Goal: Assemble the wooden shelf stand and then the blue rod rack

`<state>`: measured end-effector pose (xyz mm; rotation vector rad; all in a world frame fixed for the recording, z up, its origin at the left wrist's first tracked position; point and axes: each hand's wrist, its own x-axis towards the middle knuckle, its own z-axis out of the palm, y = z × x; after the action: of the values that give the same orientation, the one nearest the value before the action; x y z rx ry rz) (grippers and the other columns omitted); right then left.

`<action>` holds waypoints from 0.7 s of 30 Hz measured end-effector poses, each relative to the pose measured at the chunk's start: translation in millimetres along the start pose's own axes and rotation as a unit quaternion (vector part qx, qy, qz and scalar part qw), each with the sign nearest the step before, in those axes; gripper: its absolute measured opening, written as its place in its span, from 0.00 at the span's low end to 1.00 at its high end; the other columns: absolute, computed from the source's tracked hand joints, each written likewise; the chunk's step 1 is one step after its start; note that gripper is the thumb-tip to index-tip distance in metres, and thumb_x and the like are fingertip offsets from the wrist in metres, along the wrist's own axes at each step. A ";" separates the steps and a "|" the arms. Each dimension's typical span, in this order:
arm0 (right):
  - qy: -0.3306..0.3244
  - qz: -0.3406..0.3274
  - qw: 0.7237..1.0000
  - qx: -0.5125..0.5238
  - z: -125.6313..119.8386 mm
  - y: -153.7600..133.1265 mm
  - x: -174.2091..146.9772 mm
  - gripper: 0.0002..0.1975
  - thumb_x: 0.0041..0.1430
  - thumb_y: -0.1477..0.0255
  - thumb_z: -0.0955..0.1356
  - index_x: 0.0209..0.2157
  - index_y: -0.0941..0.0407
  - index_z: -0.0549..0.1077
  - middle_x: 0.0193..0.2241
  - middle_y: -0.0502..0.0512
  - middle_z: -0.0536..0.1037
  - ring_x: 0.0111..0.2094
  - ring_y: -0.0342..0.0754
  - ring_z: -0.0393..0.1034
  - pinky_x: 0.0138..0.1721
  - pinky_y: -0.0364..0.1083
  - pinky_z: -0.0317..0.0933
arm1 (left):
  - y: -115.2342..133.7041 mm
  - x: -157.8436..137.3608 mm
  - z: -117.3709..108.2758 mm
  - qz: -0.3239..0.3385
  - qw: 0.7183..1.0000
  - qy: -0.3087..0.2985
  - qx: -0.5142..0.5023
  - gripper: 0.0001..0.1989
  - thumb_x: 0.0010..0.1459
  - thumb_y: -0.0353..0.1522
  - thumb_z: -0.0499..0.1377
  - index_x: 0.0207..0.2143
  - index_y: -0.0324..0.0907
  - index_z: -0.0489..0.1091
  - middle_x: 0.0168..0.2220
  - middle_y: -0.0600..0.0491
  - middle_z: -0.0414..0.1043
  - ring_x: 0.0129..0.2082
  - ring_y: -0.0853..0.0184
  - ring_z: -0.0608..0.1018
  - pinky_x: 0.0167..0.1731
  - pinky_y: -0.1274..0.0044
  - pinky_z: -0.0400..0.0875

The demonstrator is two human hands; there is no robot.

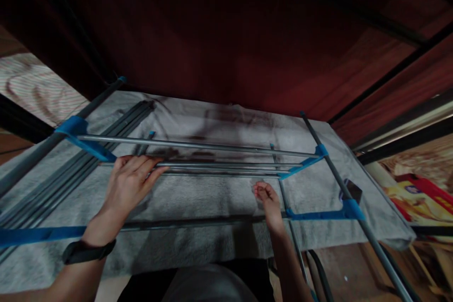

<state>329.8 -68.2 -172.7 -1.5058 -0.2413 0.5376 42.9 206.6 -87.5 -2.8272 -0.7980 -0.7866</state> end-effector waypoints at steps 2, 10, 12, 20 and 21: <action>-0.026 -0.073 0.995 -0.054 17.0 -8.4 -11.2 0.08 0.57 0.64 0.70 0.35 0.54 0.77 0.32 0.51 0.79 0.33 0.44 0.72 0.38 0.44 0.67 | 3.3 -1.7 3.1 -0.004 1.000 0.026 0.001 0.15 0.66 0.41 0.54 0.44 0.39 0.72 0.37 0.49 0.77 0.40 0.58 0.76 0.45 0.65 0.61; -0.103 -0.485 0.801 -0.337 71.1 -40.2 -38.6 0.15 0.66 0.75 0.62 0.52 0.53 0.71 0.50 0.59 0.74 0.54 0.51 0.66 0.54 0.56 0.61 | 20.0 -11.8 1.7 -0.070 0.997 0.013 -0.041 0.14 0.67 0.39 0.52 0.46 0.42 0.72 0.38 0.50 0.76 0.40 0.61 0.75 0.50 0.64 0.61; -0.089 -0.542 0.739 -0.389 86.1 -44.2 -33.4 0.18 0.65 0.74 0.63 0.56 0.55 0.68 0.53 0.61 0.72 0.57 0.54 0.63 0.57 0.58 0.59 | 21.4 -13.5 0.5 -0.079 0.996 0.011 -0.048 0.14 0.67 0.39 0.52 0.46 0.43 0.71 0.38 0.50 0.76 0.40 0.61 0.74 0.51 0.64 0.61; -0.099 -0.591 0.611 -0.517 113.2 -57.0 -13.8 0.16 0.65 0.74 0.64 0.54 0.57 0.69 0.46 0.59 0.77 0.49 0.53 0.67 0.60 0.61 0.52 | 23.3 -13.3 -0.5 -0.089 0.993 0.029 -0.074 0.13 0.67 0.39 0.52 0.46 0.43 0.71 0.39 0.50 0.75 0.40 0.62 0.75 0.53 0.63 0.62; -0.097 -0.592 0.609 -0.520 113.6 -58.5 -12.0 0.16 0.65 0.74 0.64 0.54 0.56 0.69 0.45 0.58 0.77 0.48 0.53 0.68 0.59 0.60 0.54 | 23.8 -13.2 -1.4 -0.087 0.993 0.036 -0.076 0.13 0.67 0.39 0.53 0.47 0.43 0.71 0.40 0.50 0.75 0.41 0.62 0.75 0.54 0.63 0.61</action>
<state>276.6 27.2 -105.2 -1.9027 -1.8319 -0.7073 44.8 179.8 -92.0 -2.8683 -1.0266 -1.0094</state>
